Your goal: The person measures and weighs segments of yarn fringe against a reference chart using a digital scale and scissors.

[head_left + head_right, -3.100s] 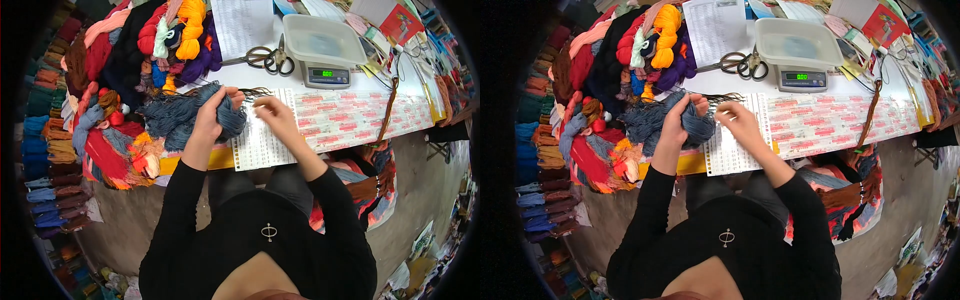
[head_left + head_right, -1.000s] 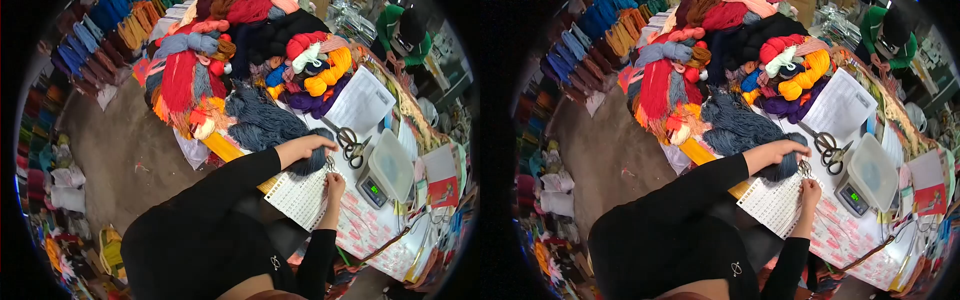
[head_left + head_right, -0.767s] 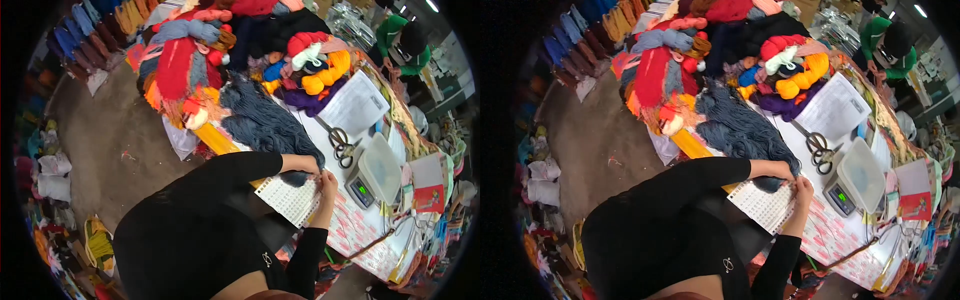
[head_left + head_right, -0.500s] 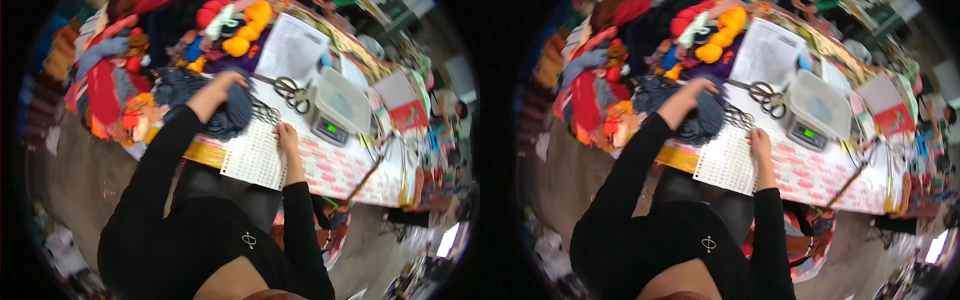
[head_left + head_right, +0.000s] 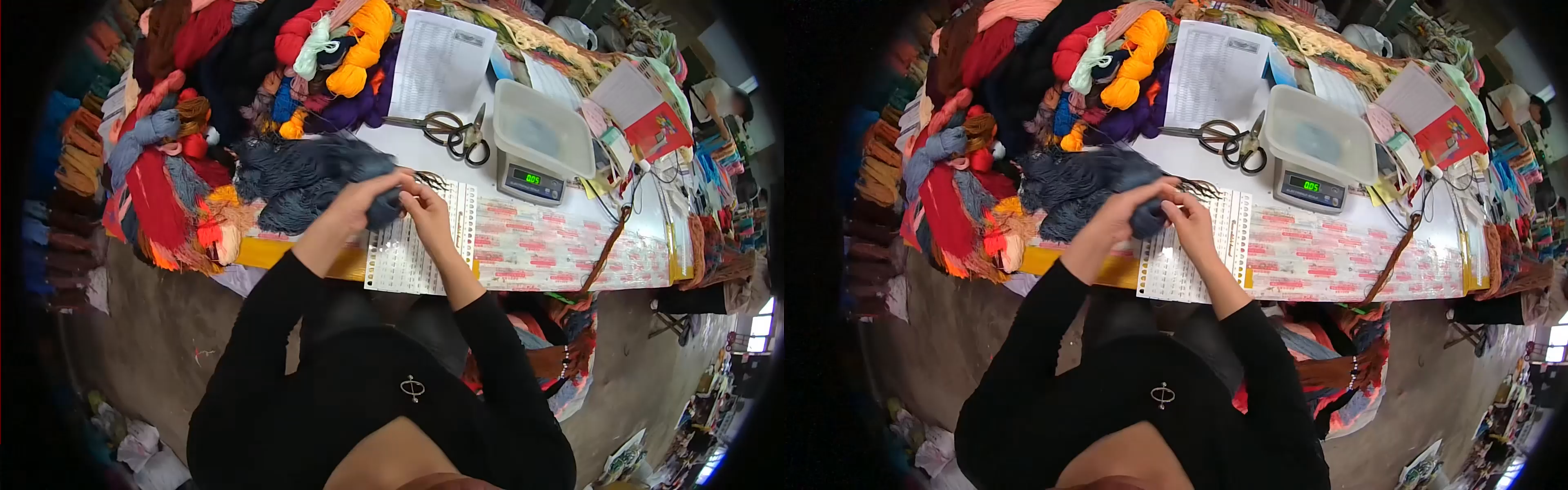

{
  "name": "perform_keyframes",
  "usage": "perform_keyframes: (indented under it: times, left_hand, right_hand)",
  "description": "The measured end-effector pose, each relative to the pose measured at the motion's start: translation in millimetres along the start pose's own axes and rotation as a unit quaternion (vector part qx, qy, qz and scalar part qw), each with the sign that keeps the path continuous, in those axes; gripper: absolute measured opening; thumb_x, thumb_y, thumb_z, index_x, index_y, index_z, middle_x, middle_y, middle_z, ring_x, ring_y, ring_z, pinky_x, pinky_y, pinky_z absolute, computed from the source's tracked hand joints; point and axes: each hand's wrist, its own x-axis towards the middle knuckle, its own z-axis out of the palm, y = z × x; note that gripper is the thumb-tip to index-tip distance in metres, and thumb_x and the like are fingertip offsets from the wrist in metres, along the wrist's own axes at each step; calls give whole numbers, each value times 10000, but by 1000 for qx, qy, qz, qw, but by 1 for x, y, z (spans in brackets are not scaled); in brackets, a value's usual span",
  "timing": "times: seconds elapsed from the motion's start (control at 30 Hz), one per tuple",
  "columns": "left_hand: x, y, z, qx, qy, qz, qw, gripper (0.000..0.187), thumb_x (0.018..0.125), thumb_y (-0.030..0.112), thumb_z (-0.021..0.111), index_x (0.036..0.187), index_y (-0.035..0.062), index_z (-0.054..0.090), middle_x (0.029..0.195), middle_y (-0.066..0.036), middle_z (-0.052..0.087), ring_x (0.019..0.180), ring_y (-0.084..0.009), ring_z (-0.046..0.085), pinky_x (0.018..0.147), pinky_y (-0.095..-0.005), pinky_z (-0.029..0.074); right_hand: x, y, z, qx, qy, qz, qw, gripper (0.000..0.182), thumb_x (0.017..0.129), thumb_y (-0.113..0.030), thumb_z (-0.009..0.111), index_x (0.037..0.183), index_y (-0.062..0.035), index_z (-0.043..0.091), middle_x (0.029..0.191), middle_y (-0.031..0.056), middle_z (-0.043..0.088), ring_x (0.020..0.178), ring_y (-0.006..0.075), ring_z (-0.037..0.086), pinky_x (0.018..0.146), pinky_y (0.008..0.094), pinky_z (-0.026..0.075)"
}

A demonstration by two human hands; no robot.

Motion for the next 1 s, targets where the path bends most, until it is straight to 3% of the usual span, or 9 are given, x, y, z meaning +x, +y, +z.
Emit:
perform_keyframes:
  times: [0.17, 0.2, 0.3, 0.33, 0.47, 0.7, 0.87, 0.93, 1.0]
  left_hand:
    - [6, -2, 19, -56, -11, 5, 998, 304, 900, 199, 536, 1070, -48, 588, 824, -72, 606, 666, -126, 576, 568, -255, 483]
    - [5, 0, 23, -71, -1, 7, 997, 309, 906, 203, 527, 1069, -52, 586, 805, -71, 600, 660, -129, 574, 566, -256, 483]
    - [5, 2, 23, -63, -11, 1, 998, 309, 919, 206, 507, 1068, -56, 578, 911, -89, 614, 738, -145, 592, 612, -268, 494]
    - [7, -1, 22, -75, -17, -10, 997, 297, 907, 207, 529, 1053, -44, 593, 795, -75, 601, 650, -140, 579, 547, -270, 486]
    - [9, -10, 22, -24, -5, 1, 1000, 286, 904, 214, 536, 1024, -35, 608, 825, -87, 621, 638, -159, 599, 547, -263, 488]
    - [13, -9, 16, -43, 9, 28, 999, 281, 925, 210, 496, 1003, -38, 601, 922, -93, 625, 782, -144, 610, 680, -276, 506]
    - [17, -5, 13, -46, 64, 64, 995, 266, 905, 245, 540, 910, -13, 601, 734, -50, 581, 587, -121, 558, 593, -264, 493]
    - [19, 4, 0, -32, 57, 41, 997, 275, 886, 272, 571, 863, -1, 595, 648, -27, 545, 503, -109, 513, 544, -250, 476]
    - [13, 26, -23, -24, 38, -43, 998, 290, 865, 296, 601, 818, 11, 582, 585, -7, 506, 436, -92, 454, 503, -235, 449]
  right_hand:
    - [-10, -21, -1, 90, 26, 41, 995, 113, 898, -109, 532, 911, -7, 578, 796, 36, 616, 609, 69, 540, 545, 193, 400]
    - [-14, -25, -5, 86, 25, 63, 994, 147, 923, -136, 501, 981, -14, 557, 842, 41, 617, 660, 71, 548, 576, 191, 402]
    - [-13, -24, -6, 101, 27, 45, 993, 126, 911, -123, 519, 935, -5, 557, 807, 39, 610, 606, 65, 534, 545, 193, 400]
    - [-13, -25, -4, 99, 29, 43, 994, 124, 909, -121, 521, 930, -5, 558, 794, 31, 599, 606, 64, 527, 549, 193, 401]
    - [-13, -25, 0, 44, 19, 29, 998, 127, 909, -138, 530, 905, -15, 558, 744, -3, 551, 611, 57, 499, 568, 191, 391]
    - [-14, -26, -4, 92, 29, 9, 995, 132, 922, -140, 509, 875, -26, 556, 783, 4, 567, 652, 69, 515, 612, 199, 394]
    - [-17, -33, -15, 75, 33, -27, 996, 124, 919, -136, 506, 911, -28, 567, 910, 41, 613, 737, 75, 531, 658, 200, 395]
    - [-13, -37, -36, 207, 52, -33, 976, 122, 899, -125, 528, 900, -14, 579, 1028, 52, 597, 985, 134, 519, 845, 263, 385]
    - [-16, -73, -83, 421, 41, -46, 905, 129, 864, -124, 553, 947, -31, 587, 1029, 82, 602, 1047, 190, 522, 1007, 355, 327]
